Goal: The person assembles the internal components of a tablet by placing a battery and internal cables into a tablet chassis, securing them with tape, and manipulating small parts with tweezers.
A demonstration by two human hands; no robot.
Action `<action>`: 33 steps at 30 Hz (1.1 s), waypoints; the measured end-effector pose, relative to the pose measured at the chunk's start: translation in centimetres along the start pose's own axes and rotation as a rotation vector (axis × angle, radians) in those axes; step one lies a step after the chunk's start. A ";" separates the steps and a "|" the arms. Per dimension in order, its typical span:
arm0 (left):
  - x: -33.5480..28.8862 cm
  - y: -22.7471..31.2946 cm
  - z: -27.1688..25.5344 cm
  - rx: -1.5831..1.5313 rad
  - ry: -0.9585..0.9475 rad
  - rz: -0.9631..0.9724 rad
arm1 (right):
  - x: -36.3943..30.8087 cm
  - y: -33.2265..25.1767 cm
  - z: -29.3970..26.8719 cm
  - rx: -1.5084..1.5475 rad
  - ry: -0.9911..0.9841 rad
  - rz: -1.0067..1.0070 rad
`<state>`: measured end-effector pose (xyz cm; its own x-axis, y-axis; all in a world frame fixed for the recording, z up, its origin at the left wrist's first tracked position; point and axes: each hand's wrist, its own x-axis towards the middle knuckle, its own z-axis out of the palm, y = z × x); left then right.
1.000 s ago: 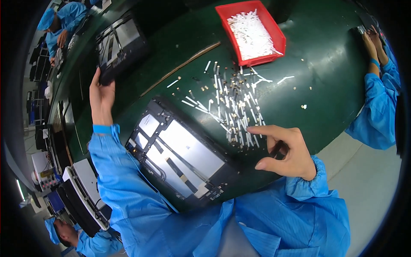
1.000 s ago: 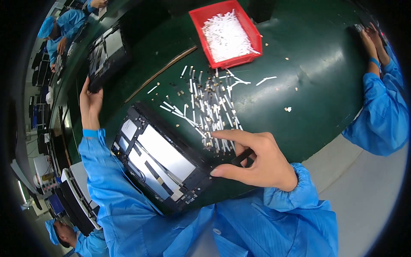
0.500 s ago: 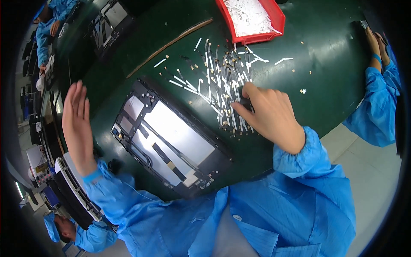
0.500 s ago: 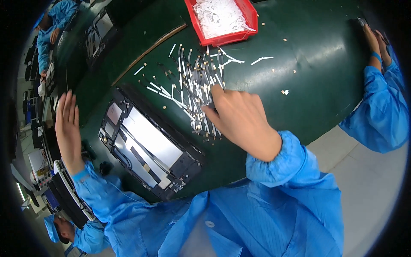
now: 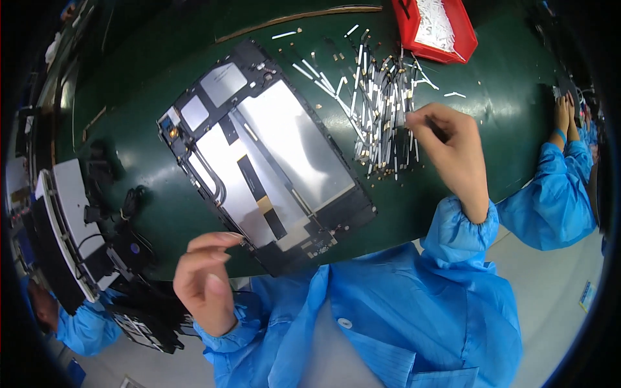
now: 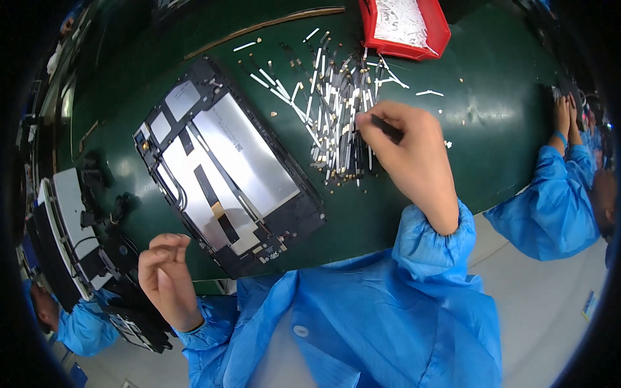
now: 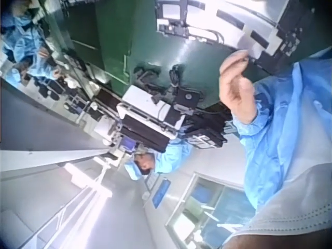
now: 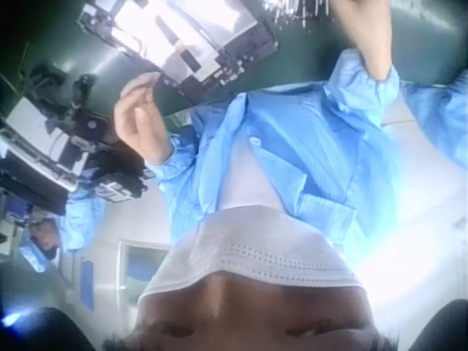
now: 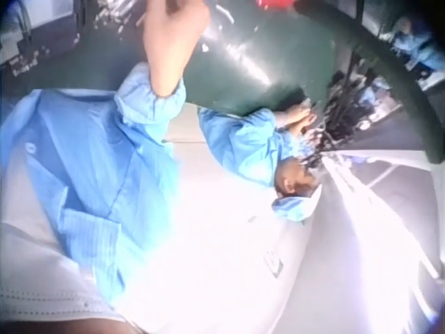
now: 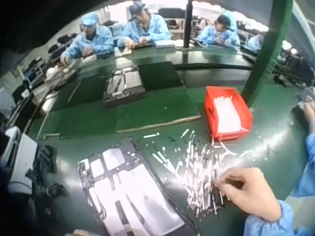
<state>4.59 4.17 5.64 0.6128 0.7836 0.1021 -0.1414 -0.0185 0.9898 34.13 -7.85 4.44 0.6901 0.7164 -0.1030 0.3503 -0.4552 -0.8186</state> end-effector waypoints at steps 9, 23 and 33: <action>1.6 -0.3 5.8 0.104 -0.333 -0.084 | -3.3 -6.6 2.7 -0.050 0.407 -0.242; 2.7 -0.5 7.0 0.089 -0.318 -0.282 | -3.7 -7.4 0.8 0.224 0.169 -0.096; 1.6 0.7 5.2 0.244 -0.246 -0.086 | -5.4 -8.1 1.5 0.068 -0.282 -0.135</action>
<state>9.53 2.22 7.03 0.7876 0.6161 0.0093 0.0900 -0.1300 0.9874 26.64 -7.22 10.79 0.4340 0.8905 -0.1363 0.3771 -0.3170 -0.8702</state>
